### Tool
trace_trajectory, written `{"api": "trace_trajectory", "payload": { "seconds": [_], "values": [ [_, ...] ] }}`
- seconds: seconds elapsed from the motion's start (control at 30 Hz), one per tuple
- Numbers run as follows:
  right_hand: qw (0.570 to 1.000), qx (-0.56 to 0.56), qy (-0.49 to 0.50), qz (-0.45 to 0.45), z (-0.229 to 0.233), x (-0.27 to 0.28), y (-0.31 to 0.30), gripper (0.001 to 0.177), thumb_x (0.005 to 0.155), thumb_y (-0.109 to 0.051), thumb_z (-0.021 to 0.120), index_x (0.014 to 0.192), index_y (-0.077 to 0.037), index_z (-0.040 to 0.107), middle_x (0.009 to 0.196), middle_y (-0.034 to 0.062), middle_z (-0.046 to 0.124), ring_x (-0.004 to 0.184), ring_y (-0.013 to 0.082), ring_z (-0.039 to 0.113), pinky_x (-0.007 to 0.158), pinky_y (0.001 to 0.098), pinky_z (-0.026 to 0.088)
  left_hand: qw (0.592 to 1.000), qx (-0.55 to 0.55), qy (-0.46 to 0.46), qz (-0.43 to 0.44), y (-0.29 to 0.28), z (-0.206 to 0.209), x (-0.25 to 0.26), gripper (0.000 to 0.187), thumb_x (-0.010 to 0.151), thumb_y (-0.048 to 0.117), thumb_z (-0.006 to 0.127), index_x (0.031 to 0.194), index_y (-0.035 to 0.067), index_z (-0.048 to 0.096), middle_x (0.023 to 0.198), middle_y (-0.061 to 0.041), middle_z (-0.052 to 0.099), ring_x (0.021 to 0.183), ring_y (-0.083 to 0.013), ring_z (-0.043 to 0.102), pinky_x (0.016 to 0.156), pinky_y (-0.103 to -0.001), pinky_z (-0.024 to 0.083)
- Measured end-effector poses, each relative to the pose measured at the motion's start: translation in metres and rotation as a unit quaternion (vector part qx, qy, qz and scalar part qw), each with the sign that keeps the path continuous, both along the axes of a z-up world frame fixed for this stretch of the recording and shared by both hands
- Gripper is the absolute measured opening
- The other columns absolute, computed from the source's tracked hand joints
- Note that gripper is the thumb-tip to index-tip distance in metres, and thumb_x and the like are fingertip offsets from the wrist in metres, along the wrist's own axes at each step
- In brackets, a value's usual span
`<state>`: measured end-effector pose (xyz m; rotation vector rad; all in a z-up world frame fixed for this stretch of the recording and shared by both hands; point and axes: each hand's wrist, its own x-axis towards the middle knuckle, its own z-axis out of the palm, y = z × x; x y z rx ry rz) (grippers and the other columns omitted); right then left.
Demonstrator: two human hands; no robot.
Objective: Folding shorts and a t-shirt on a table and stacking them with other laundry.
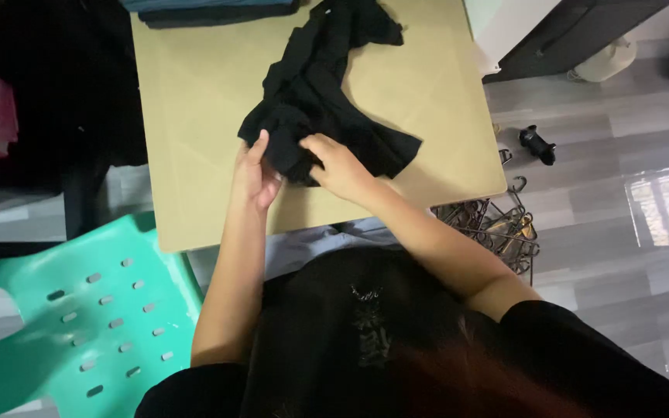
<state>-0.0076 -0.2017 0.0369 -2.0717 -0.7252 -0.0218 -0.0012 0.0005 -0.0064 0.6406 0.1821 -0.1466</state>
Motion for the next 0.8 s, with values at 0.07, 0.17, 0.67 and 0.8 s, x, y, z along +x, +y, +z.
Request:
{"api": "trace_trajectory", "payload": {
  "seconds": [0.07, 0.17, 0.67, 0.8],
  "values": [
    [1.0, 0.019, -0.007, -0.021, -0.007, 0.0, 0.003, 0.034, 0.086, -0.002, 0.069, 0.119, 0.0, 0.063, 0.114, 0.0201, 0.066, 0.107, 0.0375, 0.067, 0.092, 0.0398, 0.054, 0.999, 0.037, 0.033, 0.018, -0.004, 0.035, -0.012, 0.058, 0.094, 0.017, 0.07, 0.145, 0.015, 0.042, 0.13, -0.009, 0.063, 0.118, -0.0271, 0.062, 0.09, -0.043, 0.058],
    [0.997, 0.047, -0.041, -0.055, 0.003, 0.001, 0.001, 0.029, 0.089, 0.003, 0.063, 0.117, -0.002, 0.066, 0.104, 0.0189, 0.067, 0.097, 0.0359, 0.069, 0.085, 0.0389, 0.056, 0.945, 0.309, -0.018, 0.107, -0.005, 0.048, -0.023, 0.077, 0.081, 0.012, 0.077, 0.143, 0.016, 0.033, 0.132, -0.01, 0.054, 0.118, -0.0283, 0.058, 0.086, -0.041, 0.057],
    [0.988, 0.138, -0.04, -0.056, 0.031, -0.02, -0.002, 0.029, 0.098, 0.004, 0.063, 0.122, -0.01, 0.072, 0.094, 0.0062, 0.064, 0.082, 0.0163, 0.061, 0.073, 0.0291, 0.05, 0.842, 0.514, -0.153, 0.054, -0.032, 0.031, -0.036, 0.023, 0.097, 0.009, 0.069, 0.116, -0.004, 0.068, 0.096, -0.016, 0.074, 0.084, -0.0209, 0.074, 0.071, -0.029, 0.057],
    [0.973, 0.208, 0.094, -0.034, 0.041, -0.024, -0.003, 0.036, 0.099, 0.003, 0.064, 0.133, -0.008, 0.06, 0.096, -0.0004, 0.058, 0.085, 0.0073, 0.054, 0.075, 0.0238, 0.047, 0.865, 0.481, -0.142, 0.011, -0.036, 0.029, -0.033, 0.021, 0.098, 0.012, 0.072, 0.112, -0.003, 0.071, 0.085, -0.014, 0.074, 0.073, -0.015, 0.069, 0.068, -0.03, 0.054]
  ]
}}
